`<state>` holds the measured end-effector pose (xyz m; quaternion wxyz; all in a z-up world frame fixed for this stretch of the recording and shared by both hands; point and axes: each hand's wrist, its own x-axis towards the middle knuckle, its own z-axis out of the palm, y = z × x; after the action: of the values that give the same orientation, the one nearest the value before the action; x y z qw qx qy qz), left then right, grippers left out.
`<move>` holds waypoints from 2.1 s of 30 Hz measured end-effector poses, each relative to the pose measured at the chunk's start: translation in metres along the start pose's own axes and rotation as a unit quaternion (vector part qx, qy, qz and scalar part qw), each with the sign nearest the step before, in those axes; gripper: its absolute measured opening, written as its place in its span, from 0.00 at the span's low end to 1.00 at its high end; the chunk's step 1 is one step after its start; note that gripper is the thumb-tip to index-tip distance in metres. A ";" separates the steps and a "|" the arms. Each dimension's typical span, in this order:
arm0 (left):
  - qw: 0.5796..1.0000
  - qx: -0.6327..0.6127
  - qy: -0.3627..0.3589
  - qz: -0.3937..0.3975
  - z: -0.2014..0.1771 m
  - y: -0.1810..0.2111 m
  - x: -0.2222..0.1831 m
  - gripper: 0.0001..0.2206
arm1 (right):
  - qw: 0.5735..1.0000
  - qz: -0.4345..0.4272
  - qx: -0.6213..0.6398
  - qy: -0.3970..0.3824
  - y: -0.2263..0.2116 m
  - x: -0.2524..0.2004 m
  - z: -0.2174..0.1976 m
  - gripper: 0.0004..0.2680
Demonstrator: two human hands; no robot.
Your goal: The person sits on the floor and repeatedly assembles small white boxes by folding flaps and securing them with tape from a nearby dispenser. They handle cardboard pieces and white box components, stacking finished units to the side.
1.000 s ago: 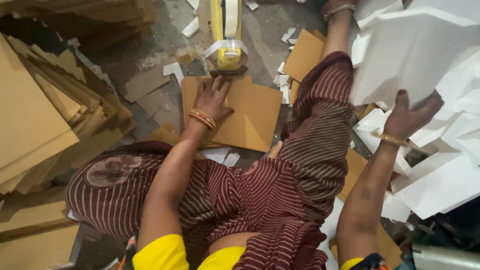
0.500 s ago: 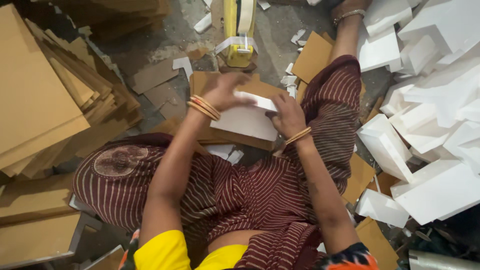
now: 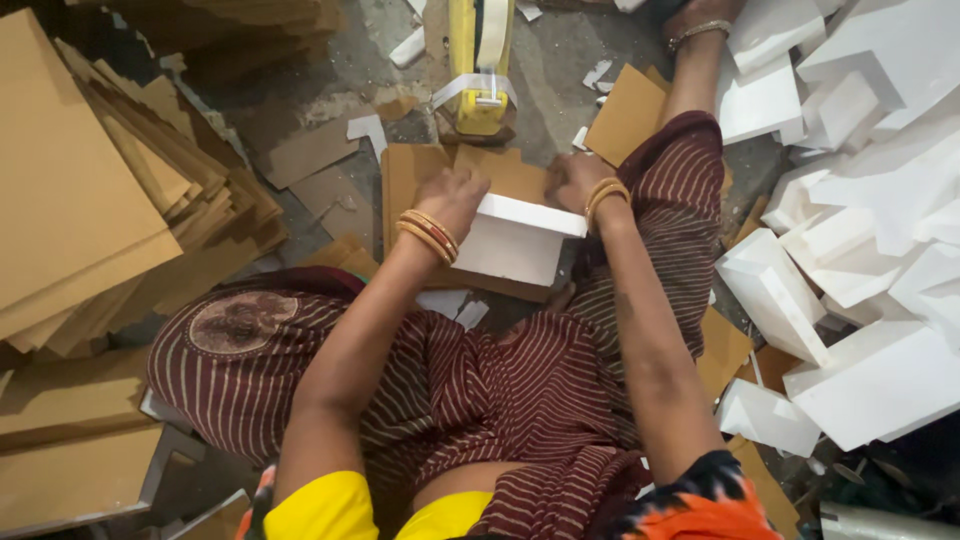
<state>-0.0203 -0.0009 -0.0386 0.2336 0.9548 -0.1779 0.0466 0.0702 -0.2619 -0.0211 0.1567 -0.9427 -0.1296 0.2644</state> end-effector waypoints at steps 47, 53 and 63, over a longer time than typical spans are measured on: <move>0.983 0.143 0.091 -0.065 -0.063 0.016 -0.008 0.20 | 0.860 -0.103 0.461 0.192 -0.043 -0.024 0.063 0.23; 0.992 0.117 0.020 -0.048 -0.047 0.011 -0.004 0.19 | 0.893 -0.131 0.373 0.215 -0.047 -0.051 0.042 0.22; 0.992 0.098 0.047 -0.058 -0.039 0.005 -0.010 0.26 | 0.808 0.136 0.329 0.469 0.144 -0.245 0.013 0.07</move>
<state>-0.0319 0.0161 -0.0030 0.1489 0.9785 -0.1060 0.0951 -0.1160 -0.4709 0.0284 0.4611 -0.8523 0.1843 -0.1646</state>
